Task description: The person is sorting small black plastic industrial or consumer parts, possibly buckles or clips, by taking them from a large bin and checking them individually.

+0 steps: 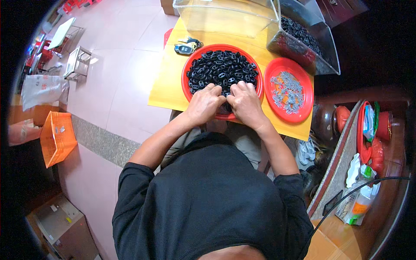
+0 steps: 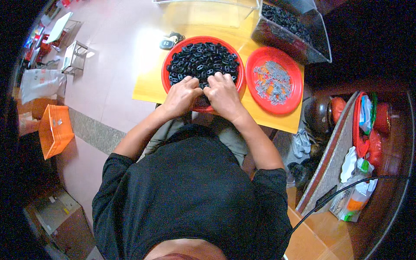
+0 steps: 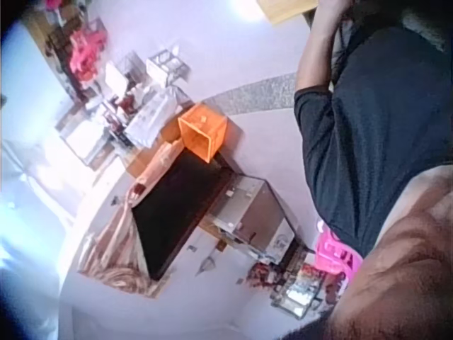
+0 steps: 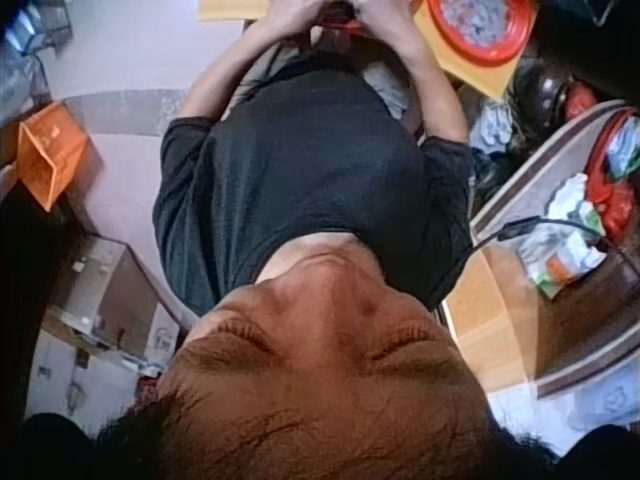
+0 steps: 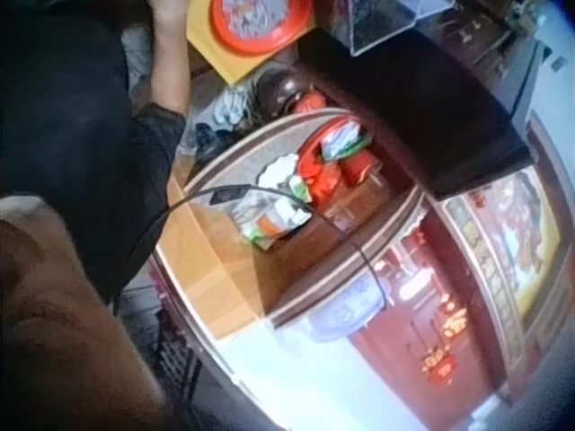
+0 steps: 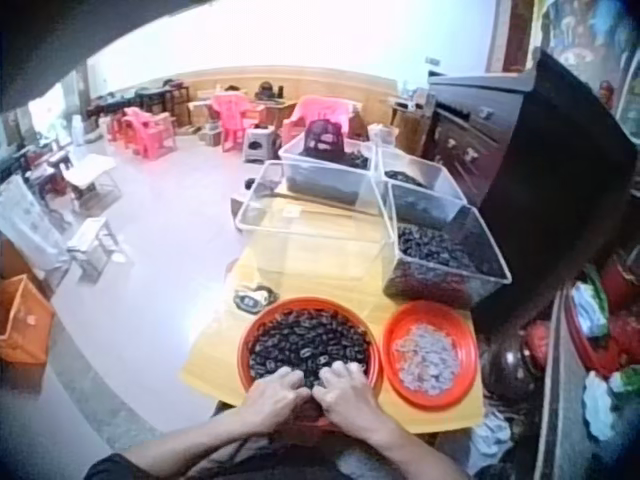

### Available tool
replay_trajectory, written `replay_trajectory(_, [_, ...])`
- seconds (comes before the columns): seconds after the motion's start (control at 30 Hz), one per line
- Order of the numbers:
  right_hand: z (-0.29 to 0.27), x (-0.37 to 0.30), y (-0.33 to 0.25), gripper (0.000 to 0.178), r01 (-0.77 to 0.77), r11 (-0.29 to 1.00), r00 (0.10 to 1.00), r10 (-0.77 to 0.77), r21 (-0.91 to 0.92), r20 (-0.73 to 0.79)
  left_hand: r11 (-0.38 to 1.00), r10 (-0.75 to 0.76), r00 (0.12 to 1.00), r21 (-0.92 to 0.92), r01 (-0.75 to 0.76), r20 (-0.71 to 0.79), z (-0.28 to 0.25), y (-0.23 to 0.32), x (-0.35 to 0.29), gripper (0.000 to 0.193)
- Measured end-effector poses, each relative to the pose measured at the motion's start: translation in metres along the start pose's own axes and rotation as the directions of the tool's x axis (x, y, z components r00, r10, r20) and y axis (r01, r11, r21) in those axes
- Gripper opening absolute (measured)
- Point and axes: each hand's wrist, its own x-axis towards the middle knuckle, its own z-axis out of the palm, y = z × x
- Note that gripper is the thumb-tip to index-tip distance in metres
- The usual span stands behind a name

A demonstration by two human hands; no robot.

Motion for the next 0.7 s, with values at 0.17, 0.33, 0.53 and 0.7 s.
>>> replay_trajectory(0.17, [0.0,-0.004,0.0,0.013,0.002,1.0,1.0,-0.002,-0.001,-0.015,0.999,0.038,0.996,0.021,-0.04,0.083,-0.002,-0.001,0.005,0.008])
replay_trajectory(0.33, [0.002,-0.003,-0.001,0.012,0.018,0.999,1.0,-0.017,0.048,-0.017,0.998,0.037,0.994,0.041,-0.042,0.1,0.001,-0.003,0.003,0.01])
replay_trajectory(0.53, [0.004,-0.002,0.001,0.011,0.089,0.995,0.995,-0.09,-0.04,-0.048,0.996,0.037,0.998,0.079,-0.041,0.06,-0.002,0.005,0.003,0.008])
replay_trajectory(0.7, [0.008,-0.001,0.002,0.012,0.11,0.989,0.991,-0.117,-0.094,-0.063,0.999,-0.039,0.999,0.012,0.039,0.001,0.002,0.003,-0.005,0.009])
